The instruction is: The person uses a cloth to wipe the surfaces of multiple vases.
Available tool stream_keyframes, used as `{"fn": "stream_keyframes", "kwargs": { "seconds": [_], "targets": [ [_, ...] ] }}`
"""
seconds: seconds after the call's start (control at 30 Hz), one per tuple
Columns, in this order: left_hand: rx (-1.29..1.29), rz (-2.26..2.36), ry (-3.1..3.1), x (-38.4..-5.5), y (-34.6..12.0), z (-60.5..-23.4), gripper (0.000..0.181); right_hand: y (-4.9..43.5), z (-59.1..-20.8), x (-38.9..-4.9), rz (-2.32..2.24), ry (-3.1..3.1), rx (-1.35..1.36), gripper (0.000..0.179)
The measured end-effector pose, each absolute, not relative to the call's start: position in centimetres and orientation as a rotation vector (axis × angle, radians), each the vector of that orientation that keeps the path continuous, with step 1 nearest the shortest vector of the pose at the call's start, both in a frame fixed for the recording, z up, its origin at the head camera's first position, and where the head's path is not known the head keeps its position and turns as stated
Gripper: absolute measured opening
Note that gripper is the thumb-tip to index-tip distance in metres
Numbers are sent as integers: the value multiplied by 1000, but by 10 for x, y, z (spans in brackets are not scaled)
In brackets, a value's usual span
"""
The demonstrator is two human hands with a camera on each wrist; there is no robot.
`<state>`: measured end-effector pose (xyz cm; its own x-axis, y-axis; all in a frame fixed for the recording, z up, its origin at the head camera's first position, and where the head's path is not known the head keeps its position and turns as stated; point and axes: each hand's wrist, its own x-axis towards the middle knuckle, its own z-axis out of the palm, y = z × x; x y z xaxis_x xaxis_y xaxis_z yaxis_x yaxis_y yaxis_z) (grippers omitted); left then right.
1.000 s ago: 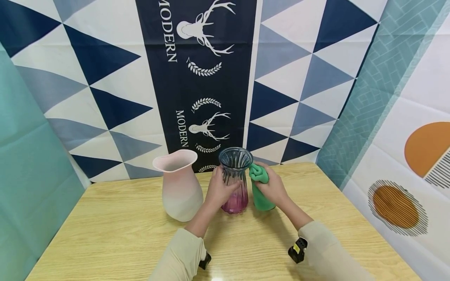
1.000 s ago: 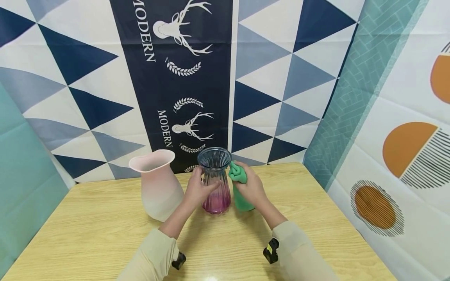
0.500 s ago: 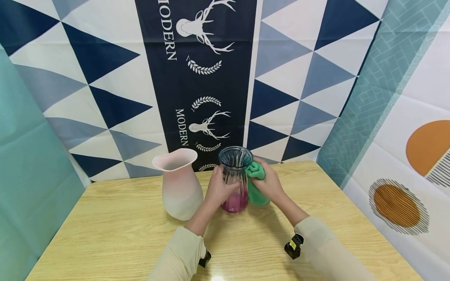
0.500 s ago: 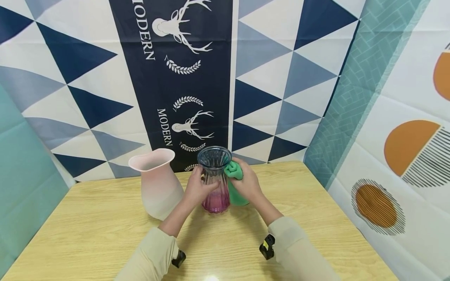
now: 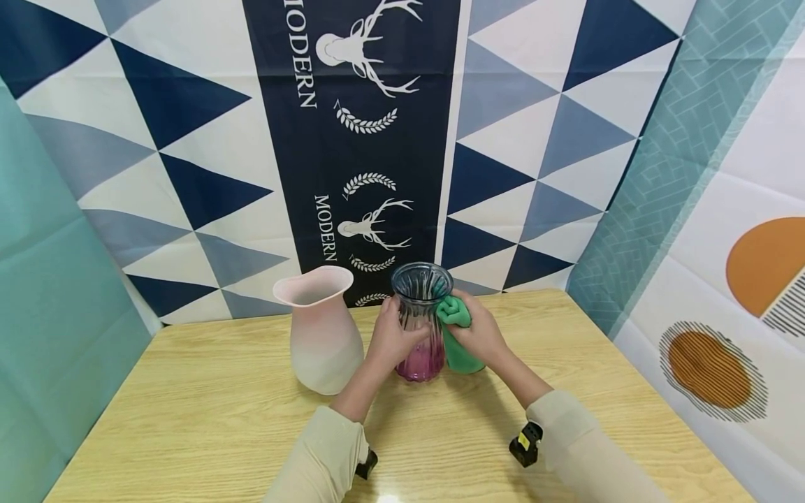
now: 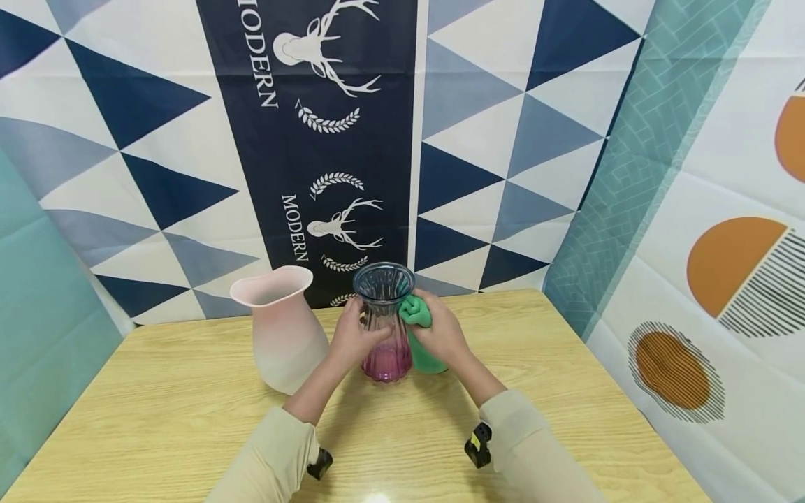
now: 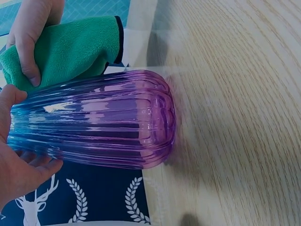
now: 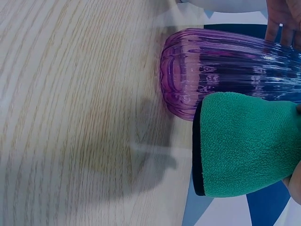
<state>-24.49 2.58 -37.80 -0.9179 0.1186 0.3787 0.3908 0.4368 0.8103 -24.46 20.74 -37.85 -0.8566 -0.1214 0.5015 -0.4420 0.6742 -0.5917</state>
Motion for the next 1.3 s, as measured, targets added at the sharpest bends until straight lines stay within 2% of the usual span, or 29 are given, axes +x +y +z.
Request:
{"fn": "stream_keyframes", "kwargs": {
  "seconds": [0.5, 1.3],
  "targets": [
    [-438, -1496, -2434, -244, 25, -378, 75, 210, -383, -242, 965, -2506, 489, 53],
    [-419, -1515, -2440, -241, 28, -376, 74, 221, -415, -236, 851, -2630, 533, 54]
  ]
}}
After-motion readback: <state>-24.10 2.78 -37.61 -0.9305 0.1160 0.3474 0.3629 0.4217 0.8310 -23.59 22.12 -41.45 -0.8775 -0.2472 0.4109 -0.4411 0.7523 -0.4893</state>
